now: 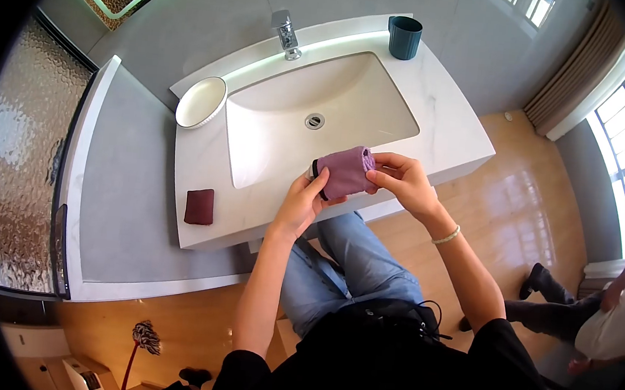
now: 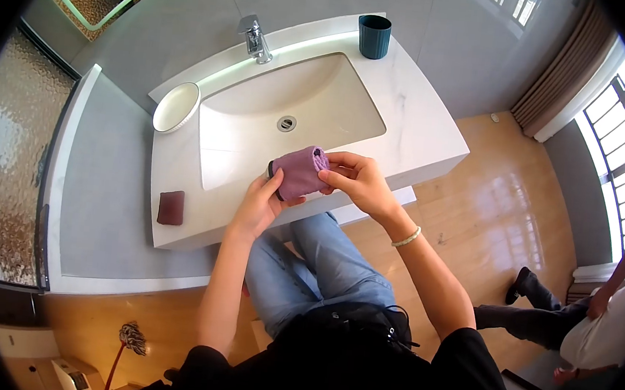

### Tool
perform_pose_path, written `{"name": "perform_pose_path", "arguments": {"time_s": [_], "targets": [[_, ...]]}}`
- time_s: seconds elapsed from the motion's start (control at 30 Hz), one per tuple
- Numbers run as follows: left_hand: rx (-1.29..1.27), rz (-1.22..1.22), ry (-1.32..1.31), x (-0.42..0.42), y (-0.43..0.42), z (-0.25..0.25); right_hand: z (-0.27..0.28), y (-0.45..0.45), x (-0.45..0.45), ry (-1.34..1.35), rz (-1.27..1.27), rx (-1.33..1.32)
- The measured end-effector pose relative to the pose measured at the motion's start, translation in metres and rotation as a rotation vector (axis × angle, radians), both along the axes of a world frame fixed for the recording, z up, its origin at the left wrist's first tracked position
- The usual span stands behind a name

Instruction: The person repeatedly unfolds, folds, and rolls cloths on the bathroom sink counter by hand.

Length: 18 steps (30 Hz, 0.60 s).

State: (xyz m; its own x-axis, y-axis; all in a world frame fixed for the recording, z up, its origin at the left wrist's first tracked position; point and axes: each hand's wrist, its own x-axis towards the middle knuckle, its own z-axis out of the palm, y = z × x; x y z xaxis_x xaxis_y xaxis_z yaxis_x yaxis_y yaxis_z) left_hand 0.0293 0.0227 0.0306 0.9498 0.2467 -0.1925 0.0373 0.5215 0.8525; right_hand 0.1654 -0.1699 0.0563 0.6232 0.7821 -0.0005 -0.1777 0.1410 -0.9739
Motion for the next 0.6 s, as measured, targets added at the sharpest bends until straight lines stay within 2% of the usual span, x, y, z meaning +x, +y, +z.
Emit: {"name": "perform_pose_path", "arguments": {"time_s": [0.07,0.2,0.3,0.43,0.5,0.6], "targets": [[0.165,0.101,-0.034,-0.002,-0.002,-0.005,0.004,-0.002,0.0,-0.069,0.04,-0.069],[0.889,0.144,-0.321,0.005,-0.001,0.029,0.013,0.002,-0.014,-0.192,0.079,-0.077],[0.917,0.054,-0.219,-0.001,-0.003,0.04,0.024,0.004,-0.022,-0.197,0.07,-0.054],[0.705,0.306,-0.35,-0.01,-0.01,0.016,0.045,0.003,-0.03,-0.415,0.13,-0.029],[0.626,0.317,-0.371,-0.02,-0.012,0.011,0.058,0.005,-0.032,-0.577,0.16,-0.028],[0.538,0.295,-0.378,-0.033,-0.01,0.016,0.07,0.007,-0.041,-0.684,0.174,-0.052]]}}
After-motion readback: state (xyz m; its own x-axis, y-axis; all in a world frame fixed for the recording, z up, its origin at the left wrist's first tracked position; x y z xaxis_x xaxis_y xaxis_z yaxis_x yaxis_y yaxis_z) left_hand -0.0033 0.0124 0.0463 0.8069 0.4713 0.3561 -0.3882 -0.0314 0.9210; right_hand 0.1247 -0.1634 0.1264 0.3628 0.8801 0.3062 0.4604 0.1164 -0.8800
